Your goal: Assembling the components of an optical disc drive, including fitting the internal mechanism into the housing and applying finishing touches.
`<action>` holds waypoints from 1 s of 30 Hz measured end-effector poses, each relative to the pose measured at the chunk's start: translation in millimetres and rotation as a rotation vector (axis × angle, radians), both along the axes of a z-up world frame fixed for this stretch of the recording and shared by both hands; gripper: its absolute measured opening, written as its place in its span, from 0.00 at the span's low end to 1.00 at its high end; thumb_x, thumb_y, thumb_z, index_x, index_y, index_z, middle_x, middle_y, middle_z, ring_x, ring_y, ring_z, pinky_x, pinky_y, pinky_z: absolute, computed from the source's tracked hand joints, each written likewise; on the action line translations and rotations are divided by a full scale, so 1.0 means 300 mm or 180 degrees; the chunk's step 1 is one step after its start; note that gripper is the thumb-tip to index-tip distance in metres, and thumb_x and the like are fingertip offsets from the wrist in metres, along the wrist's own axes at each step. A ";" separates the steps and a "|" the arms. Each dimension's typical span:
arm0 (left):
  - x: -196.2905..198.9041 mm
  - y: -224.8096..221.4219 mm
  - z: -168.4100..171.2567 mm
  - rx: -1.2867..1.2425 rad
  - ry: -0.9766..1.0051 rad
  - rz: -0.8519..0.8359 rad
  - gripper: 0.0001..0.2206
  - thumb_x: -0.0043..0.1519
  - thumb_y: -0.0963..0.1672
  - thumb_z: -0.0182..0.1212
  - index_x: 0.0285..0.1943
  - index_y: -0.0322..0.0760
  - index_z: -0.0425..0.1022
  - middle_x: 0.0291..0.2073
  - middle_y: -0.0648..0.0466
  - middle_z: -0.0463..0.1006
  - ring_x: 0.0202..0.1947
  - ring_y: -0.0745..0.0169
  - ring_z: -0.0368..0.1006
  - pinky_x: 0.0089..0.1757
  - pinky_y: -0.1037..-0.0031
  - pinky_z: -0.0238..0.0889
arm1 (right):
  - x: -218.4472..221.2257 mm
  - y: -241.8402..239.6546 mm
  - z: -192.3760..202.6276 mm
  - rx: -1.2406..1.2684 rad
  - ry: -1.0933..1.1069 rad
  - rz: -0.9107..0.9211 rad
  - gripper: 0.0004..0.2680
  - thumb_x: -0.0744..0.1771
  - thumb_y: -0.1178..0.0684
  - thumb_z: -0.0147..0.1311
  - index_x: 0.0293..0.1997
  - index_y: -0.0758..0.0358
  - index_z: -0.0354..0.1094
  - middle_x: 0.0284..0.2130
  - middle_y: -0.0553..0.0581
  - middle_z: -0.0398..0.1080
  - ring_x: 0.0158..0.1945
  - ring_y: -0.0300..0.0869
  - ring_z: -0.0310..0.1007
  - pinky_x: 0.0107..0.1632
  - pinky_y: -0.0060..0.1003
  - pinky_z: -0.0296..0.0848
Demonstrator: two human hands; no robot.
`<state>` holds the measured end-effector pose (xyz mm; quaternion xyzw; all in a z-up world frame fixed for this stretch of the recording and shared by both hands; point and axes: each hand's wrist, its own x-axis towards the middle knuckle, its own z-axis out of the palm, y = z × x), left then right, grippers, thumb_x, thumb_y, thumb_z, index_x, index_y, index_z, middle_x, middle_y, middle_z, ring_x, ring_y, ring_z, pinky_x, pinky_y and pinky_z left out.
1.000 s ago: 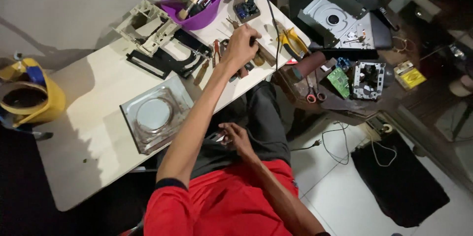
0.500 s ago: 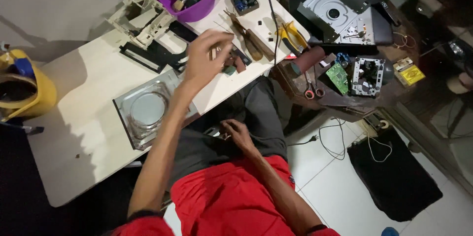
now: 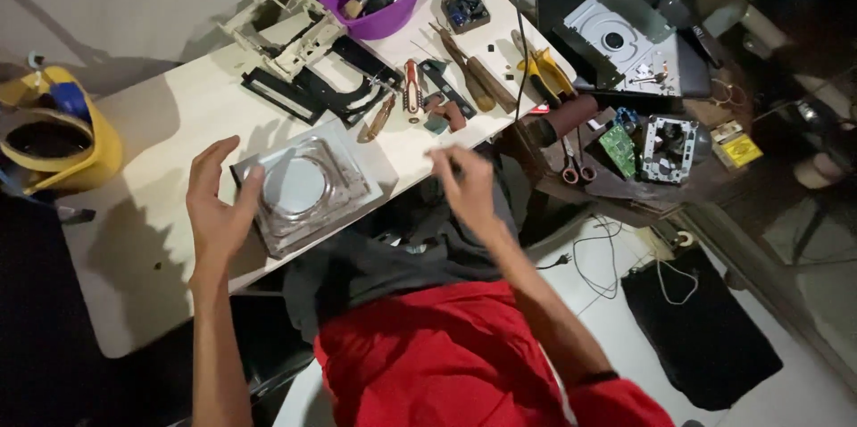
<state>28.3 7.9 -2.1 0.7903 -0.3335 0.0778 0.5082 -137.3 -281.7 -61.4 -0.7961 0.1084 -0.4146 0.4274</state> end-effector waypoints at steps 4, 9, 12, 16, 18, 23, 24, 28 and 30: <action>-0.038 0.003 -0.002 -0.0014 0.0397 0.0079 0.23 0.70 0.41 0.59 0.72 0.23 0.62 0.65 0.29 0.64 0.69 0.25 0.56 0.65 0.40 0.49 | 0.097 -0.151 0.121 -0.0342 0.0143 0.0309 0.05 0.69 0.64 0.56 0.48 0.65 0.76 0.26 0.60 0.72 0.28 0.49 0.72 0.31 0.40 0.73; -0.045 0.009 0.013 0.0258 0.0741 0.0093 0.25 0.74 0.49 0.49 0.76 0.31 0.56 0.70 0.37 0.60 0.72 0.35 0.53 0.67 0.47 0.46 | 0.191 -0.312 0.109 -0.1609 0.0797 0.0626 0.07 0.68 0.60 0.59 0.50 0.64 0.75 0.37 0.66 0.69 0.41 0.62 0.74 0.41 0.51 0.74; -0.059 -0.003 0.036 0.0193 0.0763 0.0065 0.26 0.74 0.48 0.52 0.75 0.27 0.57 0.69 0.34 0.61 0.72 0.33 0.54 0.67 0.45 0.44 | 0.205 -0.302 0.170 -0.1600 0.1253 0.0946 0.10 0.67 0.61 0.58 0.53 0.67 0.75 0.45 0.73 0.69 0.49 0.70 0.71 0.46 0.61 0.73; -0.019 0.012 -0.035 0.0201 0.0611 0.0043 0.25 0.74 0.47 0.54 0.75 0.27 0.58 0.67 0.35 0.63 0.70 0.35 0.56 0.67 0.46 0.46 | 0.222 -0.326 0.169 -0.1928 0.1268 0.0832 0.10 0.66 0.58 0.61 0.52 0.66 0.75 0.45 0.72 0.70 0.50 0.69 0.72 0.50 0.60 0.73; -0.027 0.015 -0.026 0.0237 0.0526 0.0032 0.23 0.74 0.47 0.53 0.75 0.28 0.58 0.64 0.38 0.65 0.69 0.37 0.58 0.66 0.47 0.48 | 0.220 -0.355 0.124 -0.1534 0.1443 0.0407 0.05 0.69 0.46 0.62 0.46 0.49 0.76 0.42 0.54 0.72 0.44 0.52 0.77 0.47 0.49 0.77; -0.029 0.019 -0.023 0.0311 0.0478 0.0000 0.24 0.75 0.49 0.51 0.74 0.28 0.58 0.63 0.37 0.65 0.68 0.38 0.60 0.65 0.46 0.50 | 0.180 -0.323 0.120 -0.1731 0.1307 0.0612 0.07 0.65 0.48 0.69 0.39 0.55 0.77 0.34 0.57 0.73 0.38 0.57 0.77 0.40 0.54 0.77; -0.027 0.023 -0.030 0.0330 0.0497 0.0043 0.25 0.74 0.49 0.51 0.75 0.29 0.58 0.63 0.38 0.65 0.68 0.39 0.60 0.65 0.47 0.51 | 0.176 -0.322 0.113 -0.1863 0.1150 0.0553 0.04 0.65 0.53 0.68 0.39 0.55 0.78 0.34 0.57 0.74 0.37 0.57 0.77 0.38 0.53 0.77; -0.039 0.017 -0.019 0.0222 0.0596 0.0098 0.24 0.74 0.48 0.54 0.75 0.28 0.59 0.63 0.37 0.65 0.68 0.37 0.59 0.66 0.46 0.49 | 0.174 -0.351 0.060 -0.1676 0.1105 0.0425 0.01 0.68 0.51 0.62 0.41 0.51 0.76 0.36 0.53 0.72 0.40 0.54 0.76 0.41 0.50 0.76; -0.041 0.017 -0.015 0.0046 0.0501 0.0095 0.24 0.73 0.46 0.56 0.74 0.28 0.59 0.65 0.36 0.61 0.71 0.31 0.54 0.66 0.40 0.47 | 0.171 -0.339 0.080 -0.1168 0.1053 0.0240 0.04 0.70 0.54 0.56 0.47 0.50 0.73 0.32 0.56 0.74 0.37 0.57 0.78 0.40 0.51 0.77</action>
